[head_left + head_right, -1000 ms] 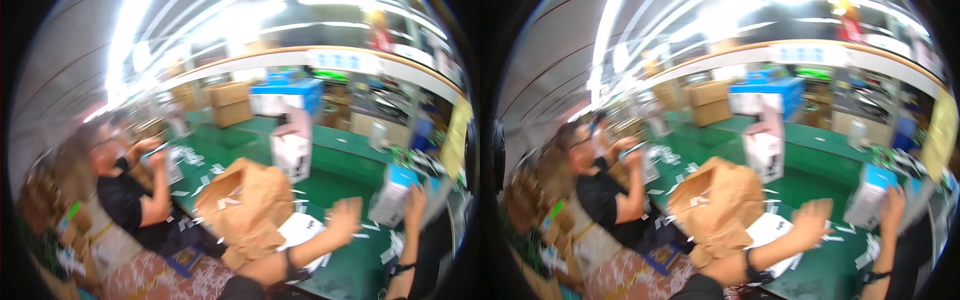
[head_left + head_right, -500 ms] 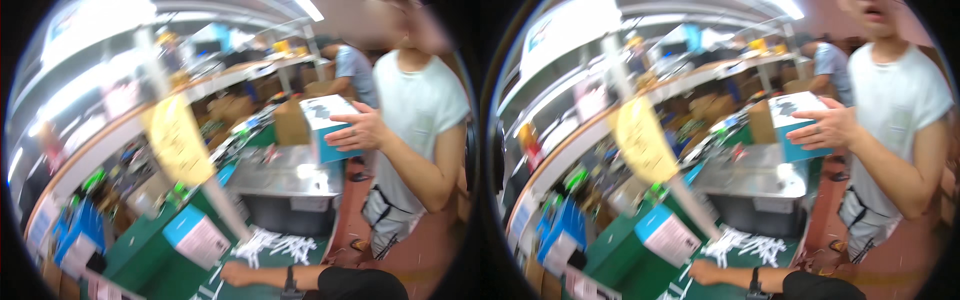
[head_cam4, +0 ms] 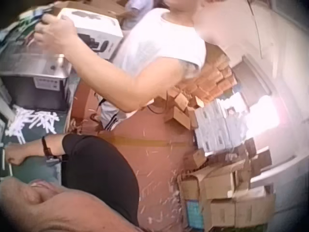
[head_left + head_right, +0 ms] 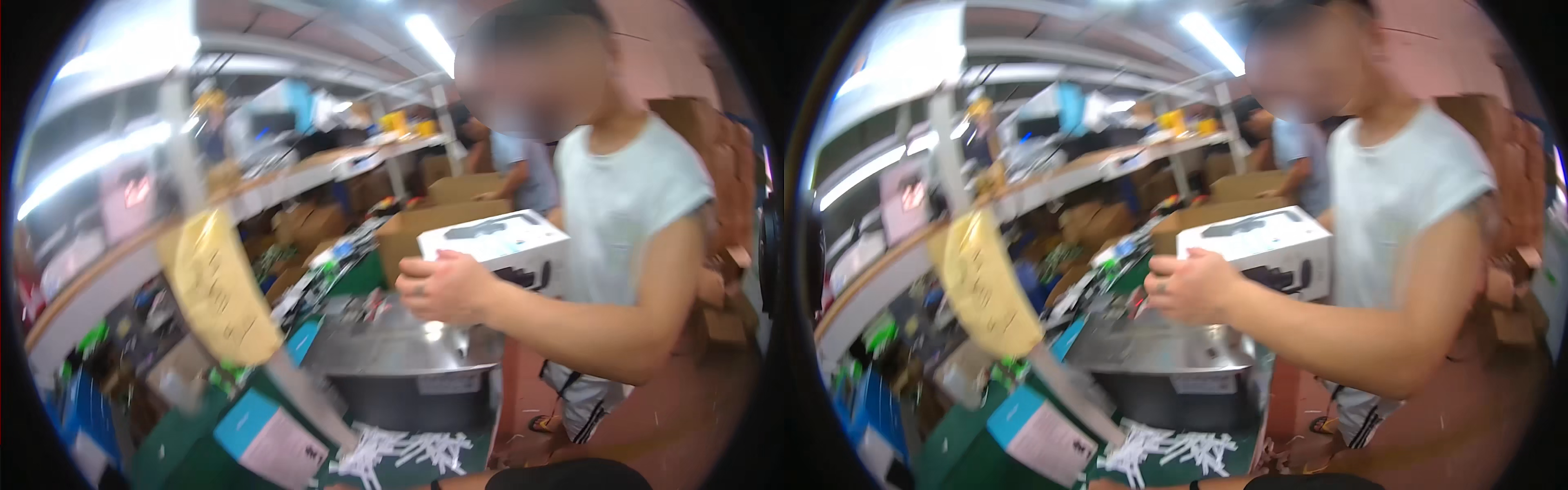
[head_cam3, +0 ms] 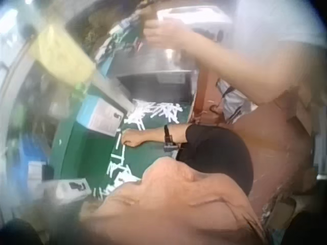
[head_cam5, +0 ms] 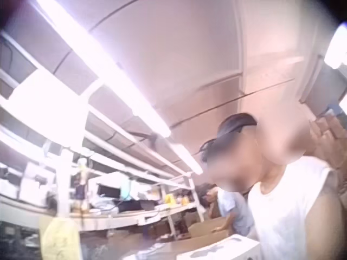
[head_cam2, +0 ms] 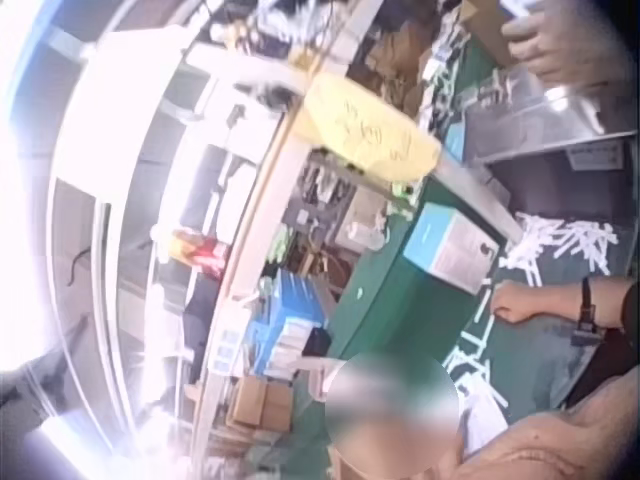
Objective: Pack small electronic devices and instruction manuals into retail boxes on a production line.
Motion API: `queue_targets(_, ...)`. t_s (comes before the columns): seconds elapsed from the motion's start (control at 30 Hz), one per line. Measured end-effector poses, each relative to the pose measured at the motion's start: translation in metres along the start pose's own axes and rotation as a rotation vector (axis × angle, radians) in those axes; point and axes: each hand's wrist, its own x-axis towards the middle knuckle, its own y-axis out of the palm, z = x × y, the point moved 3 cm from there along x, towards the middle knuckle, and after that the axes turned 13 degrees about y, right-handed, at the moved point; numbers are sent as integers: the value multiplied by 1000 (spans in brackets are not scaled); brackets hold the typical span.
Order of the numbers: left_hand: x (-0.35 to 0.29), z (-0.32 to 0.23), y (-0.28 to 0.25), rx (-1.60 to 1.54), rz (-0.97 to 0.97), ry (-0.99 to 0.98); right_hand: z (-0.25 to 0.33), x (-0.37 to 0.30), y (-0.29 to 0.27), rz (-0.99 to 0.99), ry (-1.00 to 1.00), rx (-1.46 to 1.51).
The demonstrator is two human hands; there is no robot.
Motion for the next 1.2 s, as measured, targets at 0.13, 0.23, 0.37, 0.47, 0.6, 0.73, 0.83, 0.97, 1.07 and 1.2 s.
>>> queue_targets(0.13, 1, 27, 30, -89, -54, -71, -16, 11, 1, 254, 143, -433)
queue_targets(0.23, 13, 26, 28, -78, -100, -139, -1, 21, -34, -24, -52, -243)
queue_targets(0.37, 20, 7, 21, -88, -92, -277, 5, 23, -34, 92, 54, -116)
queue_targets(0.47, 13, 5, 23, 20, 90, -385, 8, 19, -17, 142, 109, -100)
queue_targets(0.6, -12, 28, 14, -91, 102, -484, 25, 16, -1, 153, 54, -28)
queue_targets(0.73, -3, 20, 33, -140, 73, -388, 25, 6, -23, 133, 65, -55)
queue_targets(0.83, 7, 14, 20, -472, 196, -439, 8, -4, -35, 154, 144, -106)
queue_targets(0.97, -16, 55, 30, -732, 21, -534, 6, -3, -23, 213, 185, -58)
queue_targets(1.07, -6, 55, 24, -894, 22, -489, 11, 1, -22, 197, 131, -71)
queue_targets(1.2, 14, 39, 15, -748, 207, -473, 20, 4, -25, 221, 154, -72)
